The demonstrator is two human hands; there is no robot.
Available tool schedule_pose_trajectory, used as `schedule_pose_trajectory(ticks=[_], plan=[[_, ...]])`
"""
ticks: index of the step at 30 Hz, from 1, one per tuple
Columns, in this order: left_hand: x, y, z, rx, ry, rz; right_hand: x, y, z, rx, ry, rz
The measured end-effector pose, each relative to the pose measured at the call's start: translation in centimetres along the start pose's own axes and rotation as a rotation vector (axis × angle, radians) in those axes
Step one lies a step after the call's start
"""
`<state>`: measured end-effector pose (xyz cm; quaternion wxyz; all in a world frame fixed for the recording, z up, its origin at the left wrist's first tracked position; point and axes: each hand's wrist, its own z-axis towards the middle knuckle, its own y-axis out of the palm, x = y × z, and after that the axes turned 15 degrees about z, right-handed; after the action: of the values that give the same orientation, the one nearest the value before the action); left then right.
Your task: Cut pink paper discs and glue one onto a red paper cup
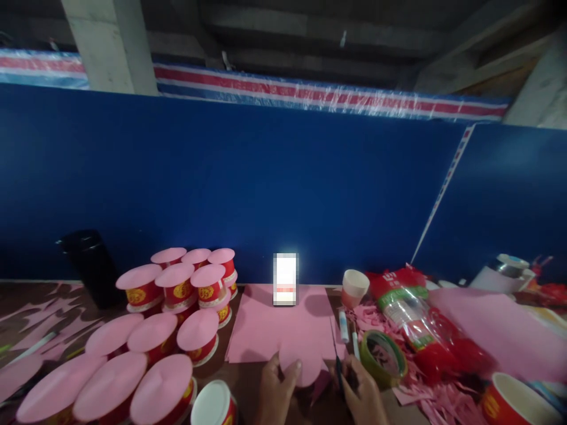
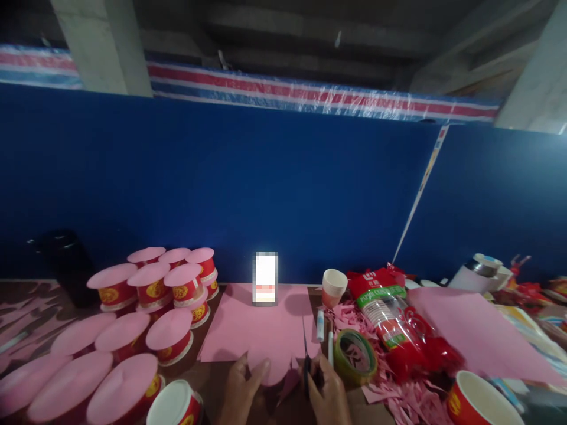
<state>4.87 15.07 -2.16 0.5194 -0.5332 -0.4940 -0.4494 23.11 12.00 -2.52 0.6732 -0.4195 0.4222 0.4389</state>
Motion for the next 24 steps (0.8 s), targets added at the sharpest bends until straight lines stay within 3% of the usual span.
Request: schedule_pose_trajectory(ticks=[8, 15, 19, 24], plan=[[-0.1, 0.1, 0.1, -0.016, 0.025, -0.021, -1.2, 0.5, -0.2, -0.017, 0.012, -0.033], [-0.6, 0.3, 0.2, 0.011, 0.017, -0.004, 0.1, 0.4, -0.2, -0.054, 0.018, 0.031], [0.0, 0.4, 0.0, 0.016, 0.056, -0.005, 0.3, 0.5, -0.3, -0.070, 0.058, 0.108], [0.9, 0.3, -0.6, -0.008, 0.088, 0.014, -0.5, 0.6, -0.1, -0.050, -0.010, -0.013]])
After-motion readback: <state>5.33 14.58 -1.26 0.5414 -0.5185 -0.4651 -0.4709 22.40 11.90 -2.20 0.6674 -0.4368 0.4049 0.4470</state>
